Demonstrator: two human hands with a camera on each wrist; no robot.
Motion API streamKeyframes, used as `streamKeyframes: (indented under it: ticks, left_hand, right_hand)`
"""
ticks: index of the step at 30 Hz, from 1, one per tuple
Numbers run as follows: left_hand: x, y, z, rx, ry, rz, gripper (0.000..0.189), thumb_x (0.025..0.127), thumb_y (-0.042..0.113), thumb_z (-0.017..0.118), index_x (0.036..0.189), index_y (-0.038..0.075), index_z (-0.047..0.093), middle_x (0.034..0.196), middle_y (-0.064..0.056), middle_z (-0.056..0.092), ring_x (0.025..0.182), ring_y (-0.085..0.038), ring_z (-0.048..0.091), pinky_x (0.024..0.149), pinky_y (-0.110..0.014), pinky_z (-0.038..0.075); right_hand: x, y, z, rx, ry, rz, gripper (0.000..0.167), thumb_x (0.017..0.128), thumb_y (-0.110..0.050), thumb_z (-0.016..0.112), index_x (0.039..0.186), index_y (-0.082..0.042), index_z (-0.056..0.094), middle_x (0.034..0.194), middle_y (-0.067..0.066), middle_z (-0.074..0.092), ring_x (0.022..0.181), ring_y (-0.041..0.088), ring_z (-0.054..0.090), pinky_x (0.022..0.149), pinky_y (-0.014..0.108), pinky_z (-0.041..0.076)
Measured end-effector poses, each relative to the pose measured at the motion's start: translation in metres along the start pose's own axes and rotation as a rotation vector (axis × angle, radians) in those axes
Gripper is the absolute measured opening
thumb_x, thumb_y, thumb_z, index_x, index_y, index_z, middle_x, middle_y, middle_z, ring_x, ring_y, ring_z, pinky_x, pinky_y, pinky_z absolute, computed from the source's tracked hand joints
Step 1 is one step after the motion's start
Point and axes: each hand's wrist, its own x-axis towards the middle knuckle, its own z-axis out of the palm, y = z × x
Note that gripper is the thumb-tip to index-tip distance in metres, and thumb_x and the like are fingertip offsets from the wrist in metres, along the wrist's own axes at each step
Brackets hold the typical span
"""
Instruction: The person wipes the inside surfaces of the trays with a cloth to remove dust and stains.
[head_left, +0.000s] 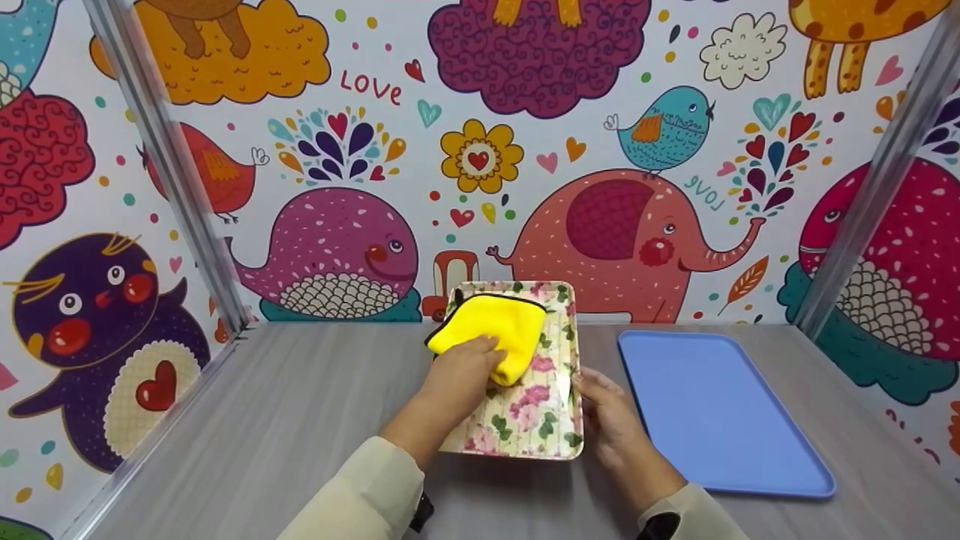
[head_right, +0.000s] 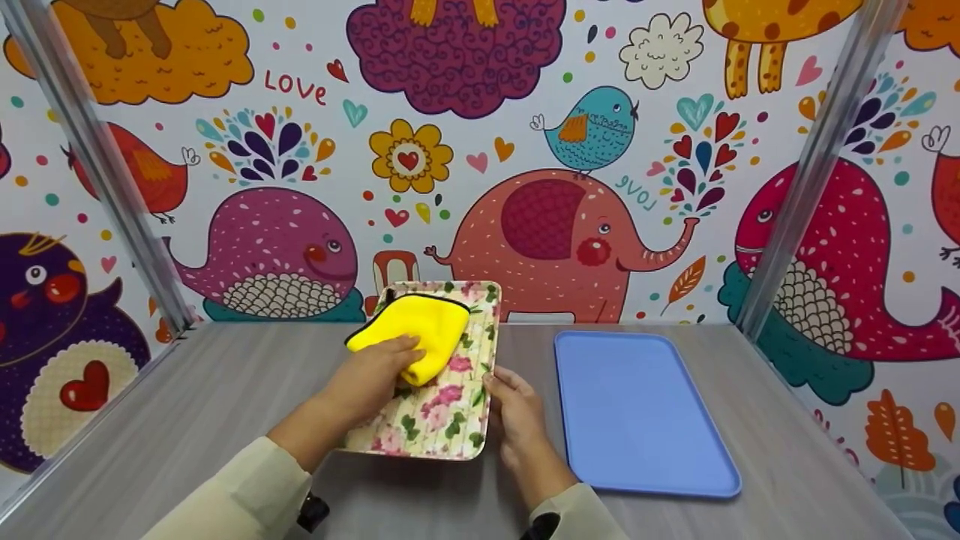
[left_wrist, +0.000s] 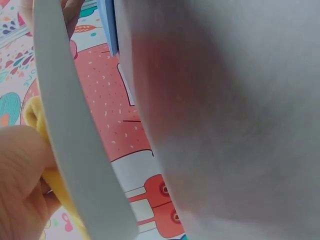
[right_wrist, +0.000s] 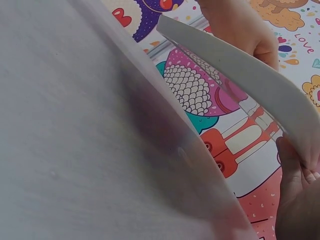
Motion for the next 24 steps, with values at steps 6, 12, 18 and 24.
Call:
streamKeyframes:
  ticks: [6, 12, 18, 24]
  left_hand:
    - [-0.003, 0.001, -0.001, -0.016, 0.042, -0.067, 0.048, 0.093, 0.014, 0.077, 0.139, 0.014, 0.067, 0.143, -0.006, 0.067, 0.137, -0.026, 0.061, 0.116, -0.043, 0.048]
    - [-0.008, 0.002, 0.001, -0.074, 0.059, -0.193, 0.048, 0.092, 0.012, 0.077, 0.139, 0.012, 0.067, 0.144, -0.008, 0.066, 0.139, -0.028, 0.058, 0.117, -0.045, 0.047]
    - [-0.011, 0.007, 0.010, 0.019, 0.146, -0.266, 0.043, 0.091, 0.007, 0.078, 0.133, 0.011, 0.072, 0.139, -0.011, 0.069, 0.133, -0.028, 0.063, 0.110, -0.045, 0.053]
    - [-0.011, 0.014, 0.016, -0.014, 0.135, -0.320, 0.048, 0.092, 0.014, 0.078, 0.138, 0.010, 0.067, 0.143, -0.011, 0.066, 0.137, -0.028, 0.060, 0.113, -0.046, 0.051]
  right_hand:
    - [0.000, 0.001, 0.001, 0.003, 0.034, -0.019, 0.026, 0.104, -0.008, 0.056, 0.127, 0.000, 0.065, 0.087, 0.002, 0.077, 0.073, 0.013, 0.072, 0.065, 0.027, 0.060]
    - [-0.001, 0.001, 0.000, 0.008, 0.039, -0.034, 0.028, 0.104, -0.008, 0.057, 0.129, 0.001, 0.064, 0.086, 0.000, 0.076, 0.073, 0.011, 0.071, 0.065, 0.025, 0.059]
    - [0.000, 0.002, 0.000, -0.038, 0.041, -0.035, 0.031, 0.104, -0.010, 0.057, 0.132, 0.002, 0.061, 0.084, -0.002, 0.075, 0.071, 0.009, 0.070, 0.064, 0.024, 0.058]
    - [0.002, 0.001, -0.001, -0.050, 0.052, -0.046, 0.036, 0.104, -0.010, 0.059, 0.136, 0.005, 0.058, 0.087, -0.002, 0.075, 0.074, 0.009, 0.069, 0.066, 0.025, 0.058]
